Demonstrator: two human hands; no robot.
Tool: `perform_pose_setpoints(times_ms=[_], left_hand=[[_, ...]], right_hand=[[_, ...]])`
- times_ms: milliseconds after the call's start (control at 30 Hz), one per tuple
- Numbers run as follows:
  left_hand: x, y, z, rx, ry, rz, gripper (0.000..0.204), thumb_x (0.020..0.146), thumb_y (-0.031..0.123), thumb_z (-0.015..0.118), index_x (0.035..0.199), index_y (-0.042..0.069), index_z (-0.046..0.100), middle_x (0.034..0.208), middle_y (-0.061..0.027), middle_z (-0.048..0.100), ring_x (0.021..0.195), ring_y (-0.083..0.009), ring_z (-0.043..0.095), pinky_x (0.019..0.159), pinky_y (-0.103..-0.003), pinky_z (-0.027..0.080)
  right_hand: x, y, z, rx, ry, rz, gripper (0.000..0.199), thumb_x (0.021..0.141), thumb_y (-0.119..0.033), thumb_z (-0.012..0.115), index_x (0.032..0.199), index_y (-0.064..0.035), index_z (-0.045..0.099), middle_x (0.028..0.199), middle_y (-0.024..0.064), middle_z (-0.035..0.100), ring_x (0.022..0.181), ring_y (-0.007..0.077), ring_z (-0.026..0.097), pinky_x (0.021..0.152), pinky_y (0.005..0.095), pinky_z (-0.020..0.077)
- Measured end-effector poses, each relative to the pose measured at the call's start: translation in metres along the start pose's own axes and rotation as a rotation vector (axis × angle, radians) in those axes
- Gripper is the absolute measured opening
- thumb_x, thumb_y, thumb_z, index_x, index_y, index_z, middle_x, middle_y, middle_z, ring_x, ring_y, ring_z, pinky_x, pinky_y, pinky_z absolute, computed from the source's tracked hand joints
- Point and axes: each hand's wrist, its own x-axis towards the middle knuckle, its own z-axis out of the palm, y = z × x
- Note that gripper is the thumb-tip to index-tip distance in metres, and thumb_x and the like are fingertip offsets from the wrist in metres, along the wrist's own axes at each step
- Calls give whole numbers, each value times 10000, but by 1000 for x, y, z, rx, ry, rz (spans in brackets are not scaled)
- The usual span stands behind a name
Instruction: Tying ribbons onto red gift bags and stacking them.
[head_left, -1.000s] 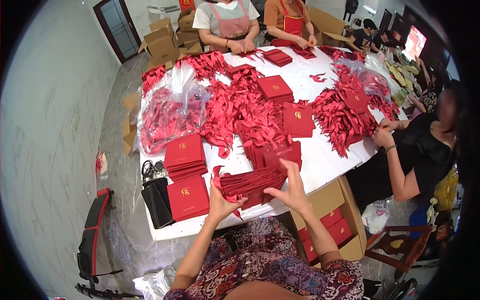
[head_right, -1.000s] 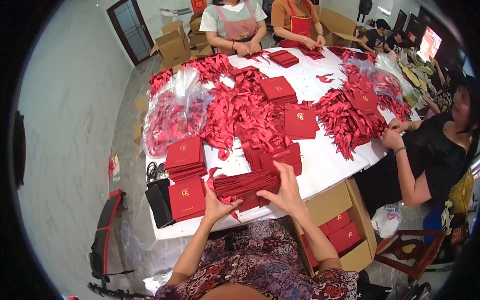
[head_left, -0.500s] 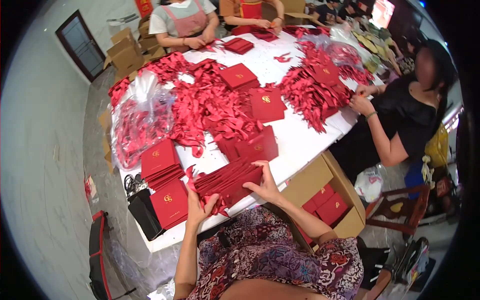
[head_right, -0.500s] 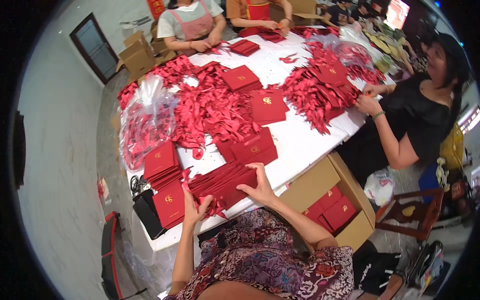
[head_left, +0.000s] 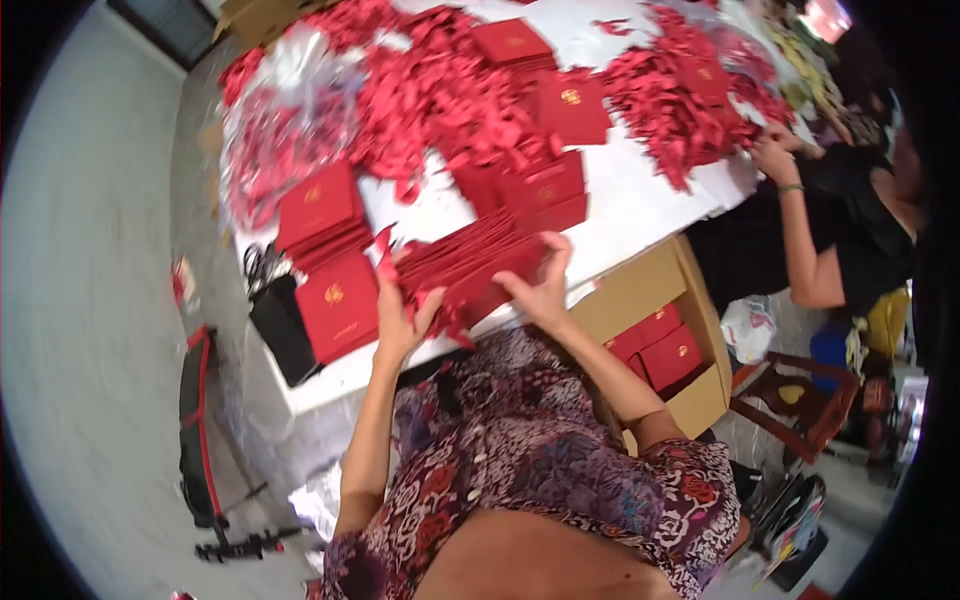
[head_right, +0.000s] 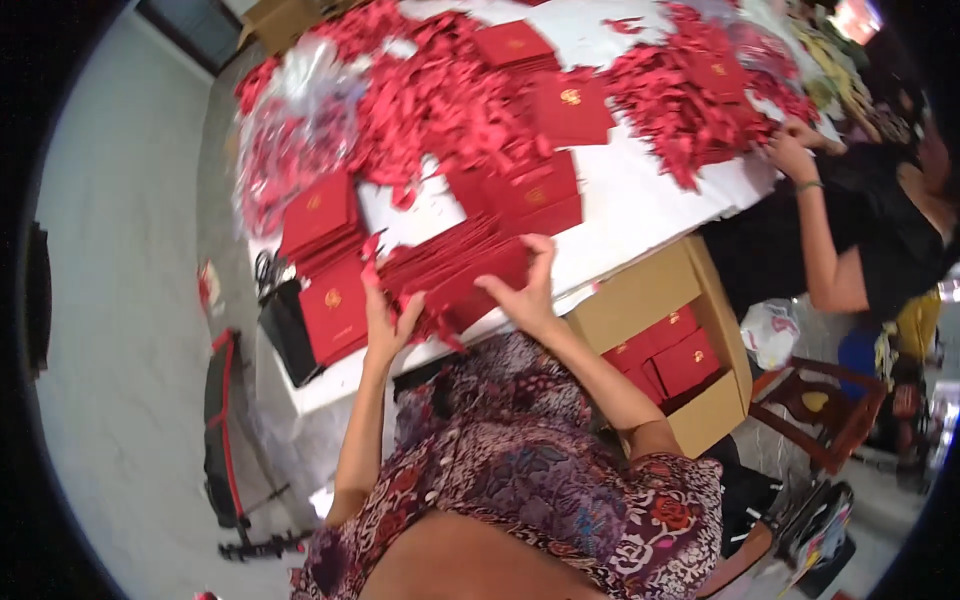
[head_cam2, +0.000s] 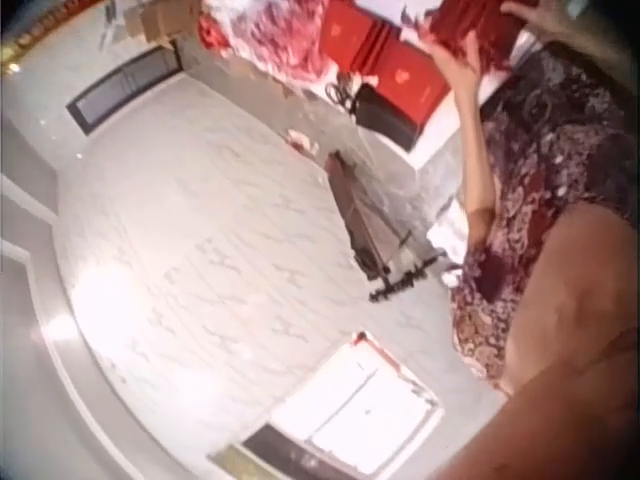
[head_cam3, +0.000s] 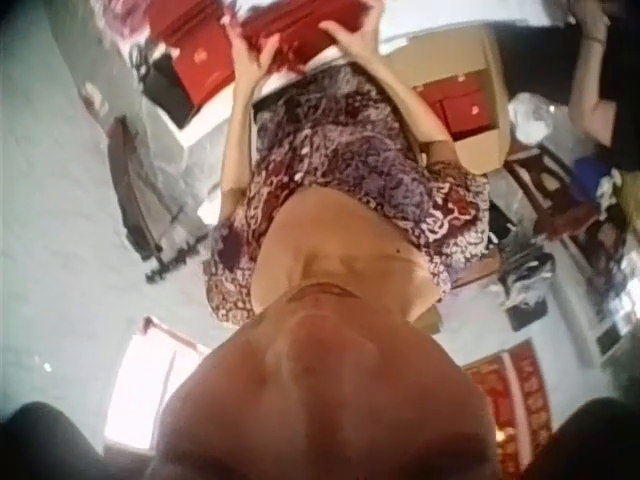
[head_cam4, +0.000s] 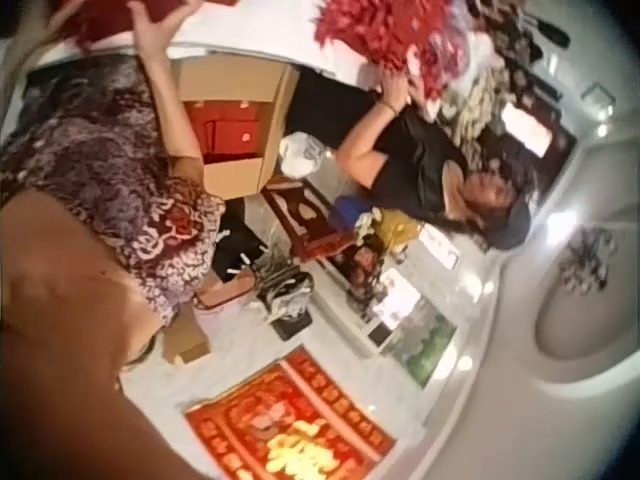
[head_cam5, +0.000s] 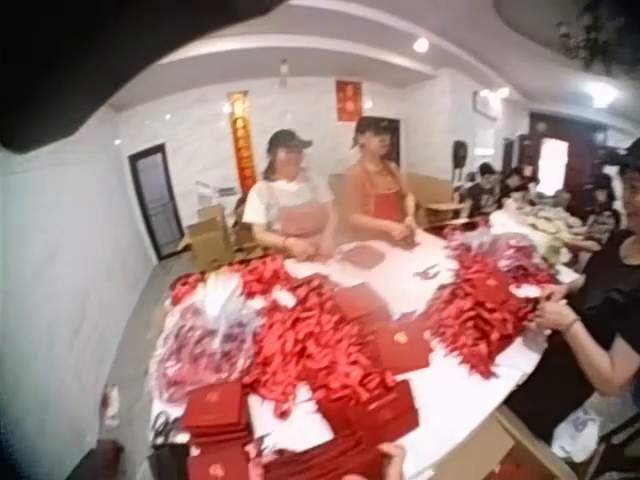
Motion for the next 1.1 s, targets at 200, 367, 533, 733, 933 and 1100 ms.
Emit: perform_pose_setpoints(times_ms=[200, 367, 533, 733, 933, 1100], left_hand=[[-1, 8, -7, -170, -13, -196, 619, 970, 143, 558, 1479, 5, 234, 1394, -161, 405, 1278, -245, 426, 1104, -368, 320], [2, 14, -13, -146, 11, -247, 547, 968, 133, 571, 1433, 19, 307, 1167, -156, 600, 1029, -224, 609, 936, -352, 470], [2, 12, -16, -100, -14, -244, 576, 938, 148, 647, 1406, 18, 339, 1200, -170, 600, 1100, -231, 593, 967, -353, 454], [0, 14, -14, -64, -15, -170, 564, 926, 115, 660, 1396, 25, 362, 1203, -160, 595, 1124, -243, 585, 985, -359, 444], [-4, 15, -22, -119, -66, -162, 554, 929, 46, 608, 1422, 27, 355, 1304, -175, 535, 1201, -256, 542, 1033, -364, 404], [-3, 20, -29, -64, -122, -129, 567, 922, -3, 571, 1442, 26, 348, 1335, -167, 522, 1233, -257, 528, 1053, -356, 384]], right_hand=[[-3, -12, -2, -76, -93, 8, 771, 692, -96, 895, 1245, -30, 362, 1159, 101, 362, 1064, 199, 471, 960, 325, 431], [-15, -34, -17, -277, -300, -232, 614, 676, -141, 909, 1089, -49, 465, 1026, 89, 416, 921, 197, 471, 790, 315, 442], [-17, -36, -21, -202, -296, -145, 578, 674, -139, 901, 1051, -53, 472, 1012, 90, 421, 911, 215, 461, 795, 313, 423], [-3, -28, -4, -331, -152, -112, 758, 707, -238, 879, 1270, -29, 417, 1239, 159, 387, 1201, 292, 417, 1062, 388, 335], [-20, -20, 3, -34, -66, 67, 773, 727, -175, 872, 1299, -15, 376, 1267, 134, 364, 1206, 246, 415, 1062, 381, 354], [-14, -22, -6, -41, -175, 135, 729, 732, -110, 864, 1265, -25, 374, 1237, 105, 370, 1154, 198, 445, 1024, 348, 394]])
